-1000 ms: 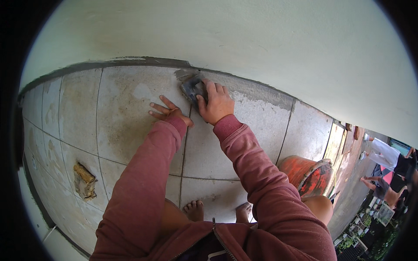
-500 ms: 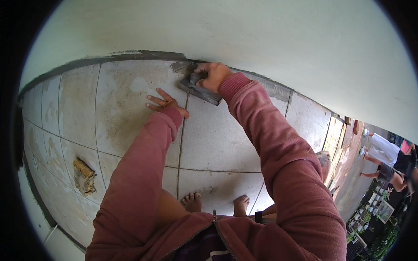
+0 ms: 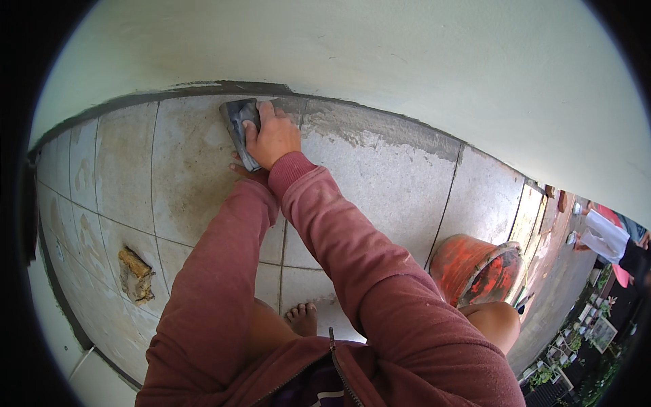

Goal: Apply grout to the seams between floor tiles using a trowel and cleaning up excess with a cloth.

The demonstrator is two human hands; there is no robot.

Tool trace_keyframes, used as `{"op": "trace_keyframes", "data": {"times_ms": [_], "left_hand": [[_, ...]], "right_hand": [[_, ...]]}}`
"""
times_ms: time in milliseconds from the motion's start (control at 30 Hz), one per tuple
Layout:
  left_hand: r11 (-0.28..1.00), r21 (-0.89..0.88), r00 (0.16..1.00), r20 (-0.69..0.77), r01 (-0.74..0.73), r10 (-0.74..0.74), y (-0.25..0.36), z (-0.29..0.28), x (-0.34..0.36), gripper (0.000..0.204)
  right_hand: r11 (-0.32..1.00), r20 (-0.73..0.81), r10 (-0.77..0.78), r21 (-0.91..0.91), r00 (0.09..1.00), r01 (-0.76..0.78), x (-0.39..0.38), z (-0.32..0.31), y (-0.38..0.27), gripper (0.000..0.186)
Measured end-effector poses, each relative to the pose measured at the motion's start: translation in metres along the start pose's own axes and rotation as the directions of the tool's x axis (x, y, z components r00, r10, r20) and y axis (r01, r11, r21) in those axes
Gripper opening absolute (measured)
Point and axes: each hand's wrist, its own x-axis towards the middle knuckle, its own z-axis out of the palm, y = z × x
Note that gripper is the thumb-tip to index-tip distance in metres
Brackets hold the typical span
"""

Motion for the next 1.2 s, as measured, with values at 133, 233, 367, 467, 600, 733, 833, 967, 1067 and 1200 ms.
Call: {"op": "trace_keyframes", "data": {"times_ms": [133,233,367,467,600,733,833,967,1067,1200], "left_hand": [[0.994,0.089,0.824,0.557,0.059,-0.099,-0.013,-0.074,0.004,0.121],[0.997,0.062,0.773,0.630,0.046,-0.075,-0.014,-0.085,0.008,0.127],[0.998,0.058,0.782,0.620,0.033,-0.062,-0.011,-0.080,0.006,0.132],[1.000,-0.020,0.880,0.475,0.012,-0.001,-0.020,-0.041,0.006,0.135],[0.990,0.135,0.763,0.643,-0.026,-0.068,-0.006,-0.077,0.008,0.136],[0.995,0.100,0.761,0.645,0.008,-0.071,-0.016,-0.070,0.012,0.136],[0.999,0.029,0.781,0.623,0.029,-0.041,-0.013,-0.074,0.009,0.138],[0.999,0.038,0.788,0.615,0.000,-0.023,-0.006,-0.072,0.007,0.138],[0.999,0.048,0.808,0.588,-0.006,-0.023,-0.012,-0.068,0.009,0.140],[0.995,0.099,0.839,0.543,-0.018,-0.039,-0.017,-0.060,0.009,0.142]], "right_hand": [[0.996,-0.049,-0.016,-0.090,0.999,0.012,-0.025,-0.055,0.009,0.036],[0.977,0.003,0.009,-0.213,1.000,-0.008,-0.037,-0.075,0.034,0.038],[0.962,0.026,-0.053,-0.268,0.998,0.058,-0.019,-0.056,0.026,0.040],[0.926,0.107,-0.219,-0.292,0.970,0.242,0.007,-0.024,0.001,0.039],[0.834,0.271,-0.204,-0.455,0.941,0.312,0.026,-0.027,0.016,0.039],[0.745,0.387,-0.205,-0.534,0.899,0.400,0.018,-0.081,0.041,0.042],[0.711,0.347,-0.164,-0.607,0.923,0.355,0.001,-0.142,0.090,0.040],[0.613,0.230,0.034,-0.774,0.973,0.162,-0.031,-0.246,0.158,0.040],[0.583,0.091,0.330,-0.802,0.940,-0.127,-0.055,-0.312,0.190,0.038],[0.742,-0.106,0.606,-0.282,0.789,-0.608,-0.076,-0.334,0.223,0.036]]}}
